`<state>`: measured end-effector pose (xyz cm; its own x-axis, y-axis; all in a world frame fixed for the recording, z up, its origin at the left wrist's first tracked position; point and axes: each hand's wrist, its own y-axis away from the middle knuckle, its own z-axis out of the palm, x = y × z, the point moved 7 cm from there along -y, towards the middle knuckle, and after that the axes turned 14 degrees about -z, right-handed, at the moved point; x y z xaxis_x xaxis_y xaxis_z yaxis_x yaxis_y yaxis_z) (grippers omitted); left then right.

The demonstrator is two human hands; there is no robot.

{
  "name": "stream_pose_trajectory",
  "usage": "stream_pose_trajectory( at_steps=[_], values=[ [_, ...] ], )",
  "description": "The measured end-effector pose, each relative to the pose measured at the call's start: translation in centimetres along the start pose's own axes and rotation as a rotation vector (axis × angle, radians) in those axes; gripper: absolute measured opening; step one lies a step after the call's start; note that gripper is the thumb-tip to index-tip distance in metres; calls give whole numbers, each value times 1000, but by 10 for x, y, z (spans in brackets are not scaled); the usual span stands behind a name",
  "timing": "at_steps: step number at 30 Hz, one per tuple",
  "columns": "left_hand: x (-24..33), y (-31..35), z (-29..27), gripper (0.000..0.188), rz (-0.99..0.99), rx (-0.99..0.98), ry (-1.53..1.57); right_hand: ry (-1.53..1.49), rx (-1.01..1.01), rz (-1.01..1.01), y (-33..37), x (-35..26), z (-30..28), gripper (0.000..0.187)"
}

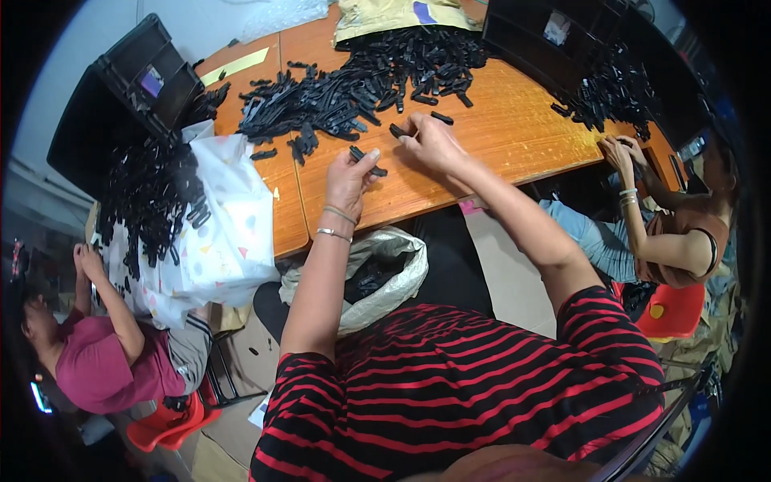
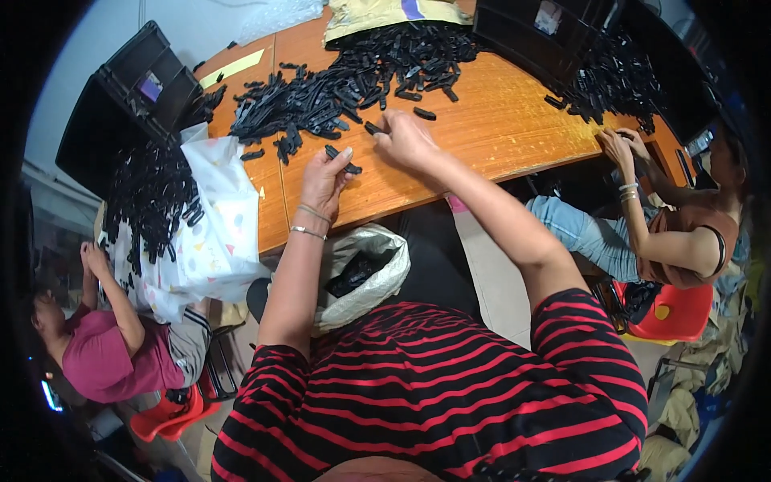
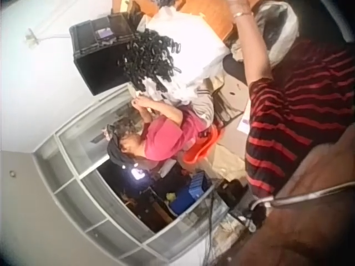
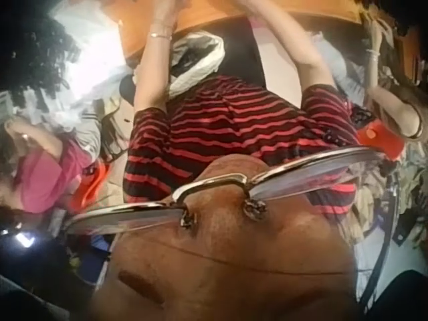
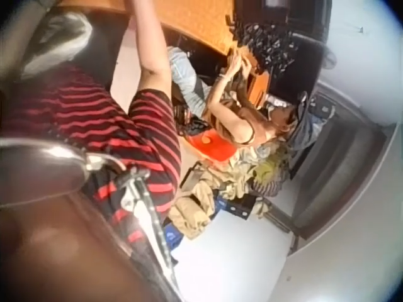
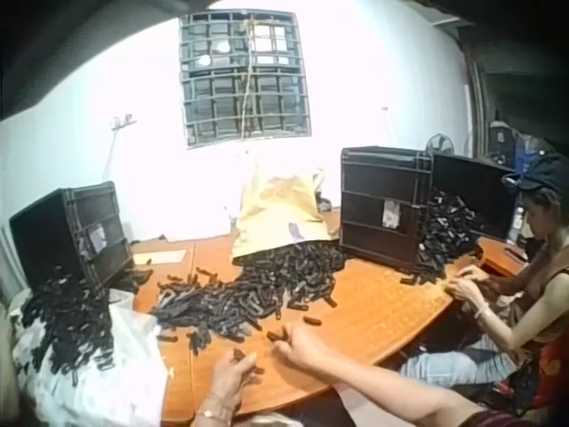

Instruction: Sorting and inspecting small black plastic components on a workbench in a production facility.

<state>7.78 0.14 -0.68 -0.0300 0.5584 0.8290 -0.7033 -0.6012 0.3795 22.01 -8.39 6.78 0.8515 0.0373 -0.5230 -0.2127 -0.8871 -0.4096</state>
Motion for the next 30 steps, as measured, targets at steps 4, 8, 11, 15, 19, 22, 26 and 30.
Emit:
stream_pose_trajectory(
  at_steps=[4,8,11,15,19,22,26,30],
  values=[
    [1,2,4,12,83,-37,51,-407,129,64,20,-27,22,18],
    [8,17,11,14,125,-108,117,-434,190,98,27,-37,21,18],
    [18,28,14,19,192,-64,98,-363,206,45,28,-38,17,19],
    [25,38,18,29,198,-110,53,-349,215,20,25,-43,8,23],
    [31,42,21,34,257,-68,-56,-277,246,-57,25,-46,6,23],
    [33,45,20,33,296,-61,-86,-314,196,-9,25,-50,5,22],
    [31,47,18,34,352,-54,-99,-320,206,-32,25,-47,11,23],
    [34,56,18,35,473,-23,-195,-380,232,-25,28,-49,17,20]
  ],
)
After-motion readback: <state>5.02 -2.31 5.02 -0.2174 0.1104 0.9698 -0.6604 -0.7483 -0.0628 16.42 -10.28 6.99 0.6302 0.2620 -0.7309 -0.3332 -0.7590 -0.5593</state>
